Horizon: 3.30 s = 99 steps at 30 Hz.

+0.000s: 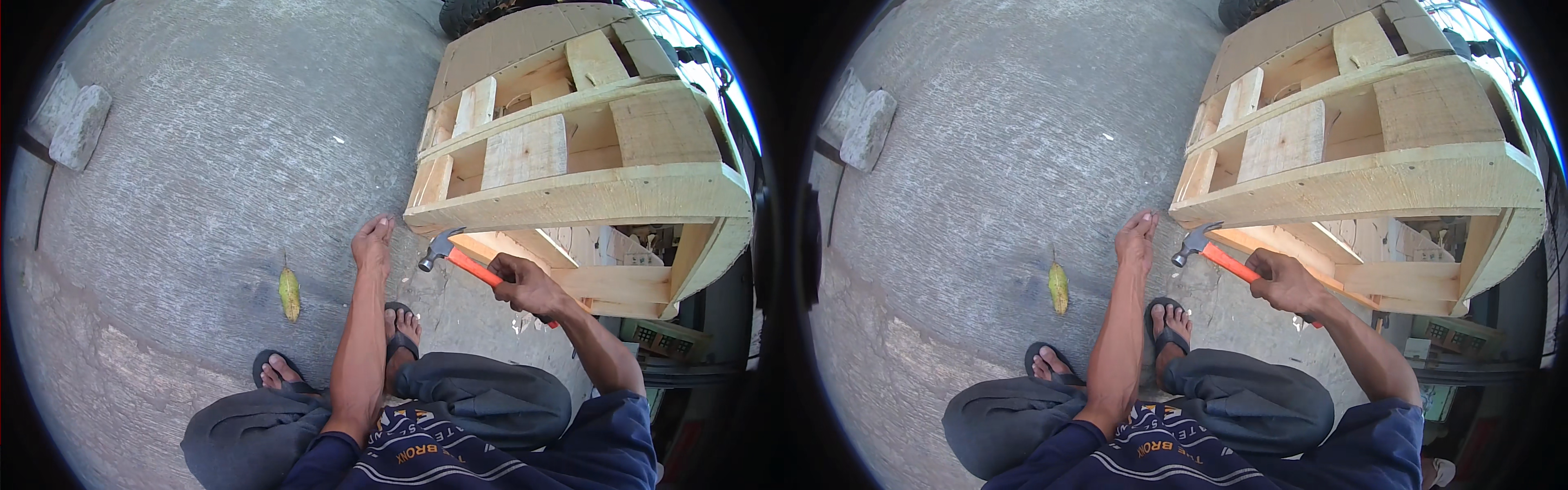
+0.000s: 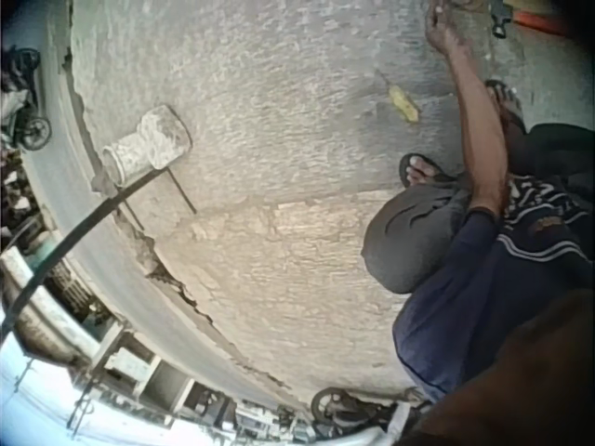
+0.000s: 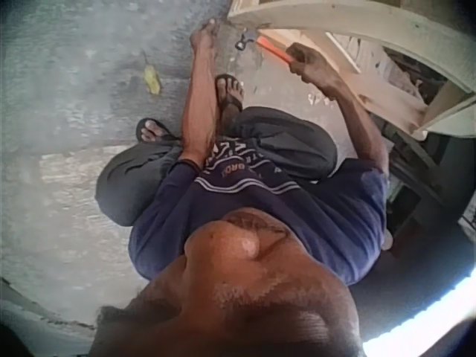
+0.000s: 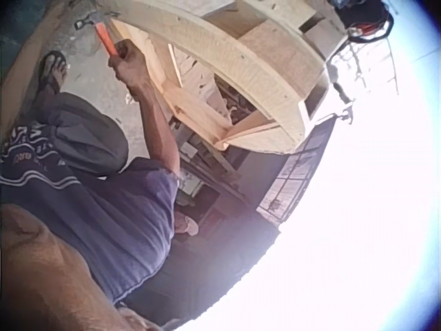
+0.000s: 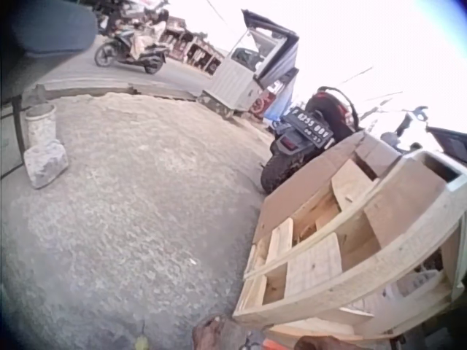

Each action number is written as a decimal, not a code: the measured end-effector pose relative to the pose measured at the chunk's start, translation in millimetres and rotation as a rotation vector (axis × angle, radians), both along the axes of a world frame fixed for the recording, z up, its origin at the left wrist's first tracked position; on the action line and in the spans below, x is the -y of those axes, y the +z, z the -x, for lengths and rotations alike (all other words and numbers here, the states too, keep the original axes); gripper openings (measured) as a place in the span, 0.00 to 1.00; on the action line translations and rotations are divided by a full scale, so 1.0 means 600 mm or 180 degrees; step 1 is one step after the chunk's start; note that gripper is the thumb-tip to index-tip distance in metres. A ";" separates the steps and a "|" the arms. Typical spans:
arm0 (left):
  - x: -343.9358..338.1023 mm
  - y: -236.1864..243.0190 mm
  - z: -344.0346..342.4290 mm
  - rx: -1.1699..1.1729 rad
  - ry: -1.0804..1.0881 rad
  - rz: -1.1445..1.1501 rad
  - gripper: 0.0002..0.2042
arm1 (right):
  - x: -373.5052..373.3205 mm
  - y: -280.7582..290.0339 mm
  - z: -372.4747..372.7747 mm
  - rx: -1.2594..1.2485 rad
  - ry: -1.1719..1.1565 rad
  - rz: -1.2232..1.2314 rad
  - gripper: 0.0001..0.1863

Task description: The person marks a piece of wood against a wooden frame with a pencil, cuts it using a handsaw, and fastens it to the wooden frame with nails using a hammer.

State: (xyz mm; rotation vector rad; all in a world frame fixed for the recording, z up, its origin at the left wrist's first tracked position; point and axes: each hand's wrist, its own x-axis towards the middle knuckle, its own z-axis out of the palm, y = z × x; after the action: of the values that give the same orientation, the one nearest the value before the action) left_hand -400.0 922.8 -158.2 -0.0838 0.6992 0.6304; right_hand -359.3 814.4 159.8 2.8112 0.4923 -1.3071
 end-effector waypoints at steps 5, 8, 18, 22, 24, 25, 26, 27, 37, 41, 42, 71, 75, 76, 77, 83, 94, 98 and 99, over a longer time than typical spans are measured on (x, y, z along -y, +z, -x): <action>-0.002 -0.004 0.000 0.0042 -0.0610 0.0008 0.15 | -0.067 0.000 -0.011 0.0063 0.0090 -0.0097 0.18; -0.009 -0.003 -0.003 0.0052 -0.0751 -0.0060 0.14 | -0.104 0.008 -0.016 0.0123 0.0230 -0.0432 0.18; -0.018 -0.010 -0.010 0.0205 -0.0696 0.0219 0.09 | -0.181 0.011 -0.013 0.0502 0.0582 -0.0337 0.16; -0.021 0.012 -0.018 0.0284 -0.0643 -0.0305 0.10 | -0.194 0.008 -0.012 0.0509 0.0628 -0.0315 0.17; -0.025 -0.007 -0.019 0.0235 -0.0608 -0.0480 0.10 | -0.217 0.005 -0.002 0.0548 0.0753 -0.0133 0.23; -0.027 -0.017 -0.018 0.0200 -0.0597 -0.0656 0.11 | -0.219 -0.005 -0.005 0.0532 0.0773 -0.0136 0.23; -0.025 -0.010 -0.024 0.0214 -0.0596 -0.0641 0.11 | -0.215 -0.018 -0.013 0.0636 0.1013 -0.0295 0.19; -0.020 0.000 -0.032 -0.0049 -0.0474 -0.0793 0.10 | -0.214 -0.025 -0.019 0.0738 0.1253 -0.0456 0.17; 0.024 0.039 -0.068 0.0026 0.0025 -0.0573 0.08 | -0.287 -0.071 -0.023 0.1401 0.3408 0.0529 0.16; 0.025 0.030 -0.070 -0.0042 0.0103 -0.0546 0.08 | -0.290 -0.091 -0.031 0.1757 0.4124 0.0377 0.22; 0.023 0.030 -0.073 -0.0129 0.0077 -0.0648 0.08 | -0.293 -0.093 -0.030 0.1835 0.4257 0.0440 0.23; 0.028 0.023 -0.077 -0.0426 -0.0177 -0.0942 0.10 | -0.269 -0.130 -0.059 0.2041 0.4544 0.0589 0.24; 0.026 0.016 -0.065 -0.0422 -0.0227 -0.1024 0.11 | -0.268 -0.111 -0.039 0.2158 0.4218 0.0413 0.23; 0.026 0.020 -0.066 -0.0493 -0.0232 -0.1066 0.11 | -0.271 -0.108 -0.035 0.2106 0.4174 0.0461 0.21; 0.025 0.021 -0.066 -0.0492 -0.0252 -0.1059 0.11 | -0.275 -0.104 -0.028 0.2060 0.4123 0.0501 0.19; 0.022 0.022 -0.075 -0.0755 -0.0176 -0.1233 0.11 | -0.285 -0.109 -0.030 0.2051 0.4109 0.0239 0.19; 0.018 -0.003 -0.067 -0.0995 -0.0239 -0.1304 0.11 | -0.309 -0.127 -0.018 0.1998 0.4368 0.0672 0.24; 0.018 0.018 -0.071 -0.0416 -0.0398 -0.1147 0.13 | -0.275 -0.135 -0.049 0.2061 0.4276 0.0502 0.22; 0.031 0.005 -0.066 0.0075 -0.0220 -0.0893 0.14 | -0.277 -0.140 -0.055 0.1967 0.4451 0.1325 0.24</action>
State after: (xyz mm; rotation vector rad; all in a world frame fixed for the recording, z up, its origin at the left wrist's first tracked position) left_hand -360.7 904.2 -154.9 0.1916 0.5827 0.6543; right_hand -326.5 980.5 76.1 1.5800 1.4547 -0.1769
